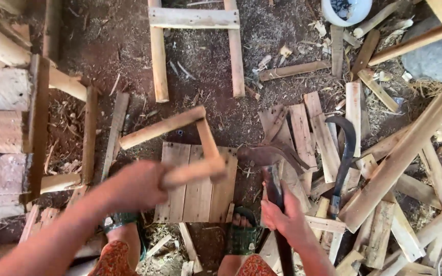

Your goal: The person kneels on the ground of a woodworking area and hammers nails into small wooden boards and stool frames. They position nails on the boards, drive them in with a hammer, and reposition the wooden pieces between strikes while working among scattered scrap wood.

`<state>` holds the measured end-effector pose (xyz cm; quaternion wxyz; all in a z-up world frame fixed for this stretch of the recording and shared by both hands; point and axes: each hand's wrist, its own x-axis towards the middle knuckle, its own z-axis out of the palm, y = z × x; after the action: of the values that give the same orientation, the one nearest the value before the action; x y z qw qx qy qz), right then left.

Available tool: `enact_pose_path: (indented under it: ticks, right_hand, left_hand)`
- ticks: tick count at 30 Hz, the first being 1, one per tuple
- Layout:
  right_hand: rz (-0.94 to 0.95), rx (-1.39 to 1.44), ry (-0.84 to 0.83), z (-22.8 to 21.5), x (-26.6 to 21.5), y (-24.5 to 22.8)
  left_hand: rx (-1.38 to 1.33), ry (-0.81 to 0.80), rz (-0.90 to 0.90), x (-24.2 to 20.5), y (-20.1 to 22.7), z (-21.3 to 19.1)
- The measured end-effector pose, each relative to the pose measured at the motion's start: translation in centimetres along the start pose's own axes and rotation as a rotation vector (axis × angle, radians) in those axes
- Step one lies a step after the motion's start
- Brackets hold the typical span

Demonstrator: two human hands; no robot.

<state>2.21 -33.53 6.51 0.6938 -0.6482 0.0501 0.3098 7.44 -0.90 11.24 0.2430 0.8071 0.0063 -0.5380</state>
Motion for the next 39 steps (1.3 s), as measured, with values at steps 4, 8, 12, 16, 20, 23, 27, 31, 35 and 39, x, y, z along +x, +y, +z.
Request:
enact_pose_path:
  ticks: [4,8,12,16,20,23,27,31,35,39]
  right_hand:
    - [-0.262,-0.118,-0.096,-1.5,0.3,-2.8]
    - [-0.421,-0.151,-0.163,-0.8,-0.5,-6.4]
    - [-0.453,-0.098,-0.180,-1.5,0.1,-3.5]
    - [-0.292,-0.105,-0.140,-0.6,1.0,-0.6]
    - [-0.109,-0.120,-0.033,0.6,1.6,1.8]
    - [-0.177,-0.212,-0.063,1.0,2.1,3.3]
    - [0.101,-0.238,0.103,2.5,1.4,1.9]
    - [0.044,-0.294,0.085,1.0,1.4,2.1]
    - [-0.109,-0.306,0.174,-0.8,1.3,1.5]
    - [-0.277,-0.359,0.234,-0.1,1.3,-1.6]
  left_hand:
    - [0.283,0.008,0.097,2.5,-1.8,6.4]
    - [0.279,0.032,0.177,4.0,-3.7,9.6]
    - [0.207,-0.096,0.218,5.3,-5.6,11.1]
    - [0.281,-0.188,0.204,7.0,-5.9,10.8]
    - [0.640,0.634,0.325,10.0,-7.1,5.4]
    - [0.447,0.738,0.172,14.0,-9.9,3.4]
    - [0.542,0.820,0.237,17.0,-12.5,3.3]
    - [0.669,0.656,0.244,11.0,-9.5,1.7]
    - [-0.130,0.463,-0.071,6.7,-6.5,4.0]
    - [-0.440,0.300,-0.168,7.5,-4.8,9.9]
